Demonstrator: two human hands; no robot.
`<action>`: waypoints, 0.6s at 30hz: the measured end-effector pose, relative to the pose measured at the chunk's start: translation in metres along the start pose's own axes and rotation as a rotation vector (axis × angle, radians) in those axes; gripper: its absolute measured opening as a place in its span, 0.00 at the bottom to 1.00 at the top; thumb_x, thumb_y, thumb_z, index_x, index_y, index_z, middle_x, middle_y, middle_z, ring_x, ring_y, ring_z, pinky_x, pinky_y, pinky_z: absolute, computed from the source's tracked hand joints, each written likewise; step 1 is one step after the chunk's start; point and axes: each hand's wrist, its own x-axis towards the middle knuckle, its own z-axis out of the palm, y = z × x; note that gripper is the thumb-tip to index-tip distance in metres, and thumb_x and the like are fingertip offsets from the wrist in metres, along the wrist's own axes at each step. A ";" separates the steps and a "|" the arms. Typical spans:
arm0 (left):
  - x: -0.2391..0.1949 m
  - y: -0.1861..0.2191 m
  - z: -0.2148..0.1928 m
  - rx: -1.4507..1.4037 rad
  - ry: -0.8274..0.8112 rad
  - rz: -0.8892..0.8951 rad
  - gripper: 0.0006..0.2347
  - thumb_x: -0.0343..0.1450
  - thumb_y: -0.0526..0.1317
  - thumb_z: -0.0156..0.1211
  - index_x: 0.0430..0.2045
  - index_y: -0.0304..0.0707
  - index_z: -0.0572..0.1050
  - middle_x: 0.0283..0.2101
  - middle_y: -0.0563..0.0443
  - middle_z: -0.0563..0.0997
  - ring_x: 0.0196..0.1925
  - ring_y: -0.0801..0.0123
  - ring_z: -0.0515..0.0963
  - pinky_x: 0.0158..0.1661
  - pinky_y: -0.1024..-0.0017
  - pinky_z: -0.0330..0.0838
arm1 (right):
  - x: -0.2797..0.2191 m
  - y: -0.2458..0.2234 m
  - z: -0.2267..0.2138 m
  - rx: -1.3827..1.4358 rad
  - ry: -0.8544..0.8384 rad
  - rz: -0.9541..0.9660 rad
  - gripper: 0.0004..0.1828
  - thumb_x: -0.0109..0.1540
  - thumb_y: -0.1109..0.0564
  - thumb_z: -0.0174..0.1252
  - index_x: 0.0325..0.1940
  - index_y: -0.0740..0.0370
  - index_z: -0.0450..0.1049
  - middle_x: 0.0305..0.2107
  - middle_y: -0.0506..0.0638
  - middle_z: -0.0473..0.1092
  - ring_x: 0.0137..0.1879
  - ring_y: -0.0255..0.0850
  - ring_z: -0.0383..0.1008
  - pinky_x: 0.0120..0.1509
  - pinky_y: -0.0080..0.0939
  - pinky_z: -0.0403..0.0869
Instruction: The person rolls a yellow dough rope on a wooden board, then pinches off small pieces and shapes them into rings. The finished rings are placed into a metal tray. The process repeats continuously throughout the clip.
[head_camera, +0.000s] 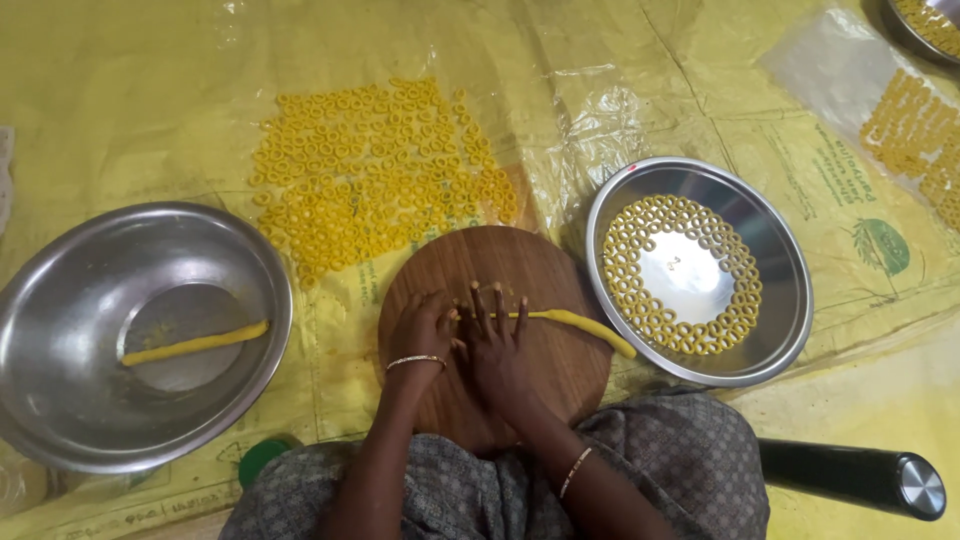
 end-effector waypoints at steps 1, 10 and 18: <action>0.000 0.001 -0.002 0.008 -0.005 -0.006 0.16 0.72 0.40 0.59 0.54 0.40 0.75 0.56 0.44 0.76 0.54 0.50 0.78 0.52 0.58 0.73 | 0.001 -0.002 -0.001 -0.016 0.004 -0.012 0.33 0.67 0.41 0.50 0.74 0.58 0.62 0.77 0.56 0.46 0.83 0.58 0.38 0.79 0.75 0.32; 0.000 0.005 -0.005 0.052 -0.029 -0.054 0.16 0.73 0.42 0.58 0.55 0.44 0.74 0.58 0.45 0.75 0.56 0.50 0.78 0.52 0.57 0.73 | 0.001 -0.003 0.002 0.012 -0.025 -0.029 0.34 0.66 0.42 0.52 0.74 0.56 0.60 0.77 0.56 0.45 0.82 0.60 0.36 0.78 0.77 0.29; 0.006 -0.007 0.008 0.077 -0.034 -0.058 0.16 0.73 0.42 0.57 0.56 0.44 0.74 0.59 0.45 0.74 0.57 0.49 0.76 0.53 0.56 0.73 | -0.005 -0.007 0.001 -0.197 -0.062 -0.111 0.36 0.66 0.41 0.49 0.76 0.57 0.59 0.78 0.53 0.41 0.83 0.57 0.33 0.79 0.75 0.30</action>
